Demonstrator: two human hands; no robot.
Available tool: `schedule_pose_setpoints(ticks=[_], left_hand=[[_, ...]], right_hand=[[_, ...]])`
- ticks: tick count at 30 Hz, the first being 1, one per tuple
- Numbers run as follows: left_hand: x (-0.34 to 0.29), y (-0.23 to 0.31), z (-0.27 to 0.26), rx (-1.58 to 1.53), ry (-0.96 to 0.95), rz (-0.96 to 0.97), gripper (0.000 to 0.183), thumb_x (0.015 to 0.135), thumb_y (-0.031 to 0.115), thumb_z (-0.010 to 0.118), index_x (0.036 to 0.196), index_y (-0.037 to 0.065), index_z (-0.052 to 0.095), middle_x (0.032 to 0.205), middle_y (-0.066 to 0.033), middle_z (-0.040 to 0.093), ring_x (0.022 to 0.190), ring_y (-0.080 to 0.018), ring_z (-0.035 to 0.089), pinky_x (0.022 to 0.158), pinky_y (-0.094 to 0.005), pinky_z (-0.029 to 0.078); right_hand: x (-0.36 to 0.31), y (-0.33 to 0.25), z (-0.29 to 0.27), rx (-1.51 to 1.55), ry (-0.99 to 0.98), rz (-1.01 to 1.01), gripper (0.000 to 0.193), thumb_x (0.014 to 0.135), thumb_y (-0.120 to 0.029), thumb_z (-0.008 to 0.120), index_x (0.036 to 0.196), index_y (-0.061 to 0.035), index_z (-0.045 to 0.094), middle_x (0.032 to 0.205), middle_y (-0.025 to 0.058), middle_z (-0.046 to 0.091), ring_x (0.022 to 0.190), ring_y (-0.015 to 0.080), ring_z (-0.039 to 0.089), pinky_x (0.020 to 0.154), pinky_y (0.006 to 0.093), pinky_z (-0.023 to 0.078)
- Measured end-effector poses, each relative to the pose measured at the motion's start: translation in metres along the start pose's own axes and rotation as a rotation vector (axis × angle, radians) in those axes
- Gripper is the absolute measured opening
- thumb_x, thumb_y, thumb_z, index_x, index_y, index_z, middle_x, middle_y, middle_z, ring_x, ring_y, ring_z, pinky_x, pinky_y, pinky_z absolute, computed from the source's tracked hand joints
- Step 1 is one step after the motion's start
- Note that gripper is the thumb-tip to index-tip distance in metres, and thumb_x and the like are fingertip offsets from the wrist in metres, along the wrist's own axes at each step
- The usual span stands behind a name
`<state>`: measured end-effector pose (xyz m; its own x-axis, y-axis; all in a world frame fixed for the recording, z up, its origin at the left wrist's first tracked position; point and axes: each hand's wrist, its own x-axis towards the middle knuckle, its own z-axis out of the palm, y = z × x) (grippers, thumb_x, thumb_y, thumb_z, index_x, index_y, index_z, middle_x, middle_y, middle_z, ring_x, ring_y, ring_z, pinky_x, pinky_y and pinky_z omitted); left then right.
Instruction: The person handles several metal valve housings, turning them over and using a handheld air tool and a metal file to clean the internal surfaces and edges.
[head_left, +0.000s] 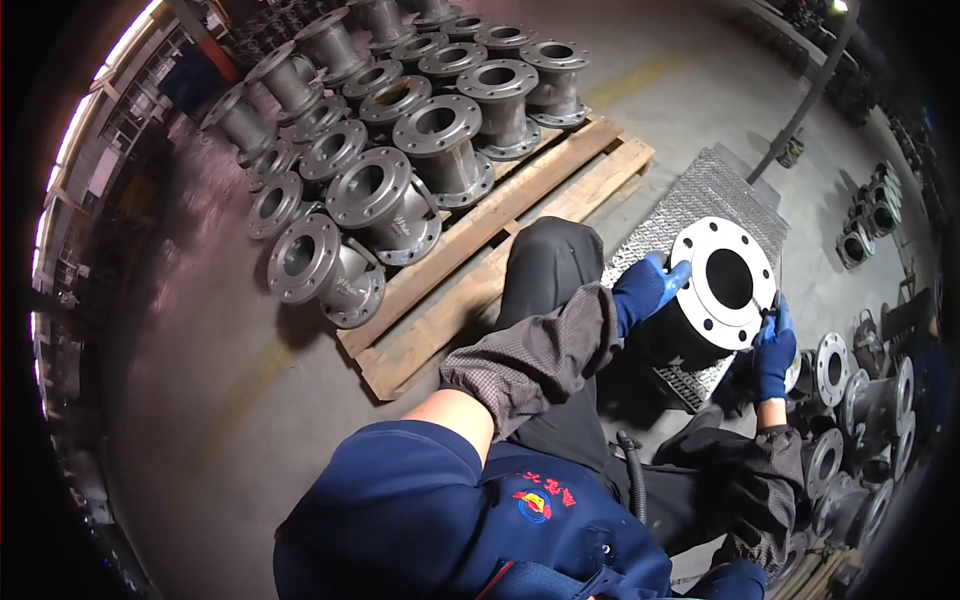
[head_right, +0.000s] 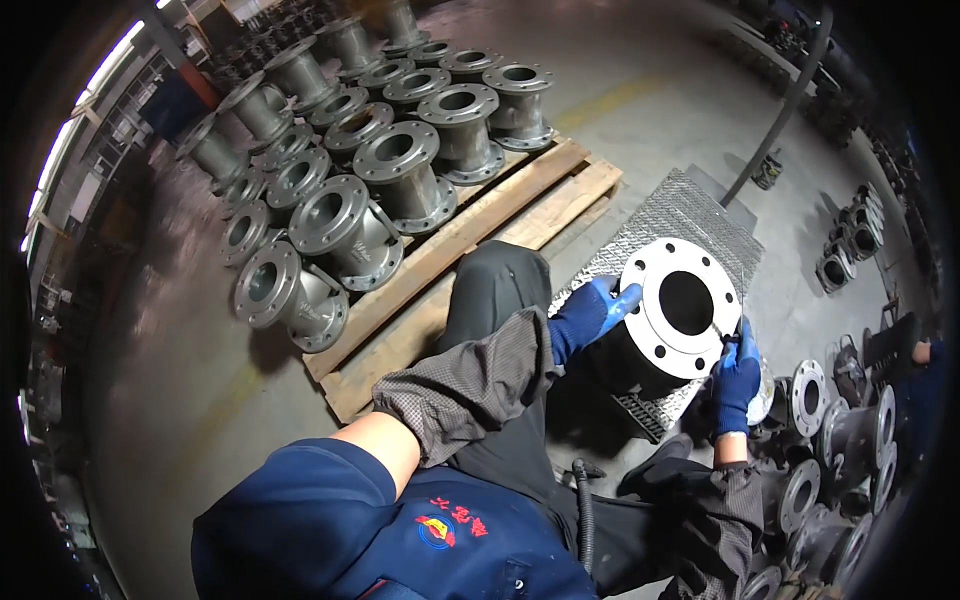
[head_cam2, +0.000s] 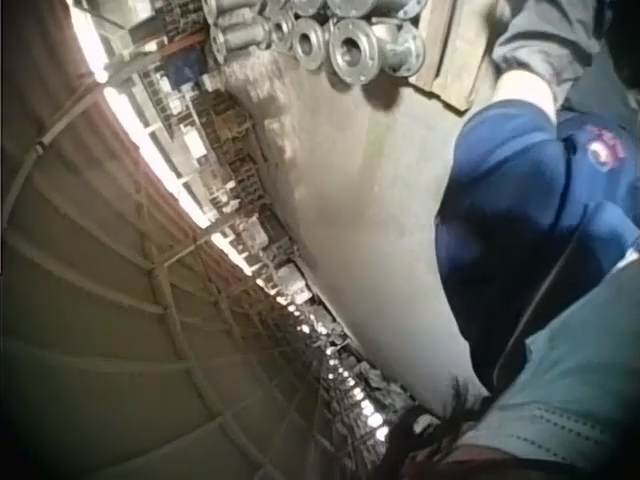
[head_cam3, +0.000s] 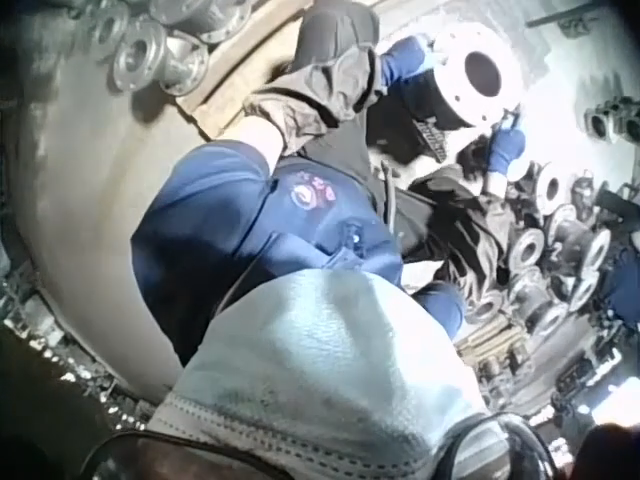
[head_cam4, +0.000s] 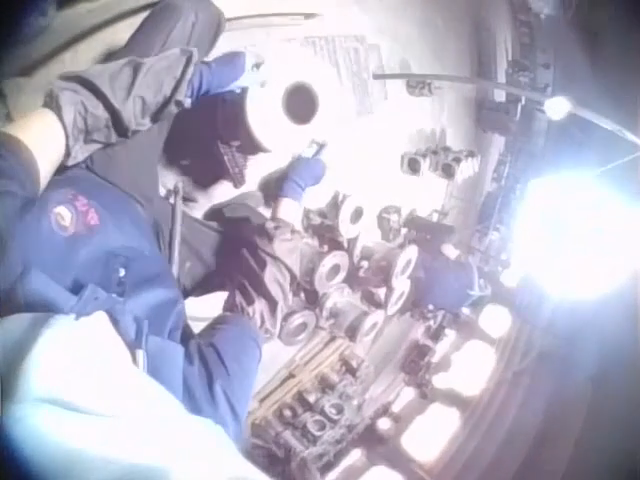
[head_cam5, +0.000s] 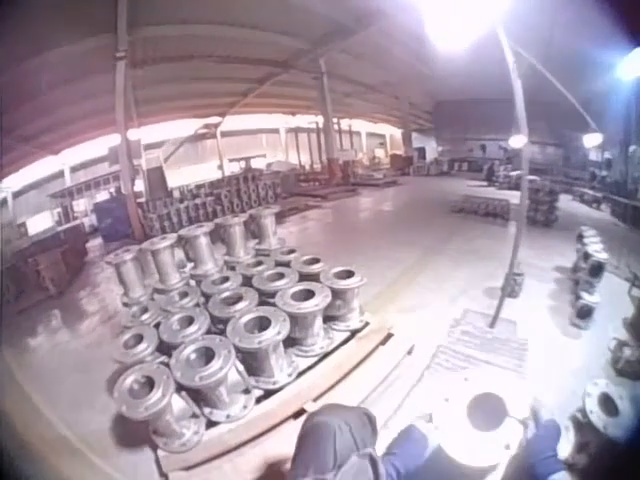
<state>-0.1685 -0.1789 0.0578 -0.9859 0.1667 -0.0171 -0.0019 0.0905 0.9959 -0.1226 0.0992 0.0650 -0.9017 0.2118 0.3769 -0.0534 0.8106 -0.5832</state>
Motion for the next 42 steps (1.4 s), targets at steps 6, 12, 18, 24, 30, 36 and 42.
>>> schedule_pose_setpoints(ticks=[6, 12, 18, 24, 30, 36, 42], left_hand=[[0.04, 0.037, 0.026, 0.296, 0.034, -0.1, 0.051, 0.089, 0.04, 0.052, 0.11, -0.006, 0.053, 0.089, -0.0242, 0.064, 0.085, -0.0323, 0.064, 0.076, -0.0395, 0.048], [0.081, 0.026, 0.018, 0.513, -0.026, -0.04, 0.056, 0.091, 0.045, 0.044, 0.102, -0.008, 0.059, 0.094, -0.0264, 0.063, 0.089, -0.0334, 0.063, 0.08, -0.0378, 0.048], [0.099, -0.004, 0.021, 0.286, -0.098, 0.016, 0.049, 0.092, 0.043, 0.045, 0.091, -0.002, 0.064, 0.08, -0.017, 0.066, 0.075, -0.0242, 0.064, 0.071, -0.0357, 0.048], [0.089, 0.024, 0.017, 0.351, -0.132, 0.056, 0.047, 0.092, 0.04, 0.04, 0.091, 0.0, 0.065, 0.082, -0.0217, 0.065, 0.079, -0.0343, 0.063, 0.074, -0.0407, 0.049], [0.105, 0.05, -0.094, 0.725, 0.093, 0.402, 0.036, 0.079, 0.034, 0.059, 0.099, 0.005, 0.065, 0.09, -0.0194, 0.064, 0.082, -0.0356, 0.062, 0.076, -0.0426, 0.048], [0.126, 0.047, -0.295, 0.939, 0.505, 0.264, 0.027, 0.081, 0.025, 0.062, 0.095, 0.002, 0.064, 0.093, -0.0191, 0.064, 0.085, -0.0339, 0.063, 0.074, -0.0402, 0.049], [0.114, 0.011, -0.471, 0.921, 0.891, -0.002, 0.039, 0.077, 0.035, 0.061, 0.099, 0.003, 0.064, 0.097, -0.0215, 0.064, 0.089, -0.0336, 0.063, 0.077, -0.0421, 0.05]], right_hand=[[0.001, 0.028, -0.007, 0.003, 0.056, -0.132, 0.04, 0.087, 0.0, 0.046, 0.127, -0.003, 0.05, 0.112, 0.0193, 0.06, 0.098, 0.0276, 0.06, 0.083, 0.0332, 0.046], [0.001, 0.026, 0.002, 0.078, -0.019, -0.055, 0.036, 0.09, -0.011, 0.046, 0.125, -0.0005, 0.049, 0.1, 0.0194, 0.063, 0.085, 0.0234, 0.062, 0.076, 0.0319, 0.047], [0.019, 0.012, -0.003, 0.361, -0.057, 0.078, 0.031, 0.095, -0.016, 0.044, 0.117, 0.0021, 0.055, 0.096, 0.007, 0.063, 0.083, 0.0112, 0.055, 0.075, 0.0266, 0.045], [0.055, 0.031, -0.001, 0.315, -0.025, 0.118, 0.031, 0.096, -0.016, 0.041, 0.115, 0.0034, 0.056, 0.108, 0.0115, 0.061, 0.098, 0.0166, 0.054, 0.087, 0.0294, 0.042], [0.071, 0.047, 0.001, 0.544, -0.1, 0.184, 0.039, 0.097, -0.025, 0.037, 0.117, 0.0038, 0.054, 0.097, 0.0147, 0.064, 0.076, 0.0196, 0.063, 0.067, 0.029, 0.05], [0.085, 0.065, 0.0, 0.633, -0.067, 0.295, 0.04, 0.095, -0.025, 0.037, 0.124, 0.0009, 0.049, 0.079, 0.0087, 0.061, 0.06, 0.0116, 0.054, 0.054, 0.0226, 0.045], [0.084, -0.011, 0.004, 0.574, -0.13, 0.37, 0.038, 0.097, -0.026, 0.039, 0.126, -0.0016, 0.047, 0.085, 0.009, 0.061, 0.071, 0.012, 0.057, 0.061, 0.0238, 0.046]])
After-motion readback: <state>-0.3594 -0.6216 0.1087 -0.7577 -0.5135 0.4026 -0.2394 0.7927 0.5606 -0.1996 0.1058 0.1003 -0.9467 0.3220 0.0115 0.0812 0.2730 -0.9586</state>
